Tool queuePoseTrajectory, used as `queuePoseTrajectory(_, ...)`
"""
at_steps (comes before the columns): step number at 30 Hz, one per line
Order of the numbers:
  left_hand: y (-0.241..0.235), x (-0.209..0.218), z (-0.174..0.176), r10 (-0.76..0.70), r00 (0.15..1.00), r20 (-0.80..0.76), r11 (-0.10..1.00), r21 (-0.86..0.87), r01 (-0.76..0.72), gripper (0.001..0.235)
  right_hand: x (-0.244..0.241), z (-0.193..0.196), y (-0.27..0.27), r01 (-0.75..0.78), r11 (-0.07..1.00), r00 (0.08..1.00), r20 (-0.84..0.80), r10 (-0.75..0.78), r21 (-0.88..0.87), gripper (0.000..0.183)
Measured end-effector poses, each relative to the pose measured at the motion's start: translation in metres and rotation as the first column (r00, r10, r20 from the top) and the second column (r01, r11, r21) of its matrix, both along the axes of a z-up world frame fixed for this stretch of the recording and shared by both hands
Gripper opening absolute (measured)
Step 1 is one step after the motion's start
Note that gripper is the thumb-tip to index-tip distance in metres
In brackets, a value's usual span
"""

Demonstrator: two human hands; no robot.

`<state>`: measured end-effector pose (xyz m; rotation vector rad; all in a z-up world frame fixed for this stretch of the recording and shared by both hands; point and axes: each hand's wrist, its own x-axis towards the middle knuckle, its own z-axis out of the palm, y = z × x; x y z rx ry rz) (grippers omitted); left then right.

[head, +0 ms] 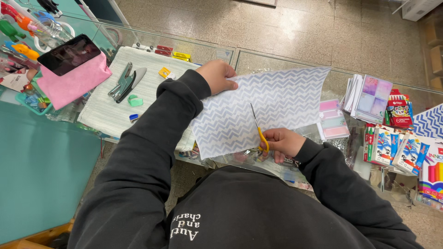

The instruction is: The person places a small rectangular item on a sheet of patterned wrapping paper, cuts the paper to size with scissors, then wraps the item by folding and taping the paper edges. The wrapped package is set aside on the counter.

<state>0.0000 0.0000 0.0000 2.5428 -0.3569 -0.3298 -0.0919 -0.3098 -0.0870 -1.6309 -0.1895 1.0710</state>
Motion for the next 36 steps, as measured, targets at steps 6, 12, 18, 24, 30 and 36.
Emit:
queuePoseTrajectory(6,0.005,-0.003,0.005,-0.006,0.999,-0.032,0.999,-0.051,0.004,0.029,-0.001,0.009,0.004,-0.014,0.999,0.999,0.036,0.012,0.050,0.024)
queuePoseTrajectory(12,0.005,-0.003,0.007,-0.020,0.999,-0.048,0.997,-0.070,0.017,0.028,0.000,-0.014,0.004,0.021,0.990,0.994,0.105,-0.036,0.137,0.028)
queuePoseTrajectory(18,0.005,-0.002,0.008,-0.030,0.998,-0.052,0.997,-0.077,0.026,0.027,0.003,-0.033,0.000,0.026,0.979,0.990,0.134,-0.054,0.204,0.021)
queuePoseTrajectory(24,0.001,0.000,0.004,-0.045,0.998,-0.053,0.997,-0.069,0.041,0.028,0.003,-0.023,0.005,0.036,0.971,0.984,0.160,-0.075,0.237,0.019)
queuePoseTrajectory(30,0.001,0.000,0.006,-0.057,0.996,-0.065,0.996,-0.075,0.052,0.029,0.003,-0.028,0.003,0.063,0.964,0.977,0.180,-0.113,0.259,0.018)
queuePoseTrajectory(36,-0.004,-0.003,0.010,-0.070,0.995,-0.069,0.995,-0.078,0.065,0.028,0.001,-0.021,0.008,0.081,0.958,0.970,0.199,-0.140,0.275,0.017)
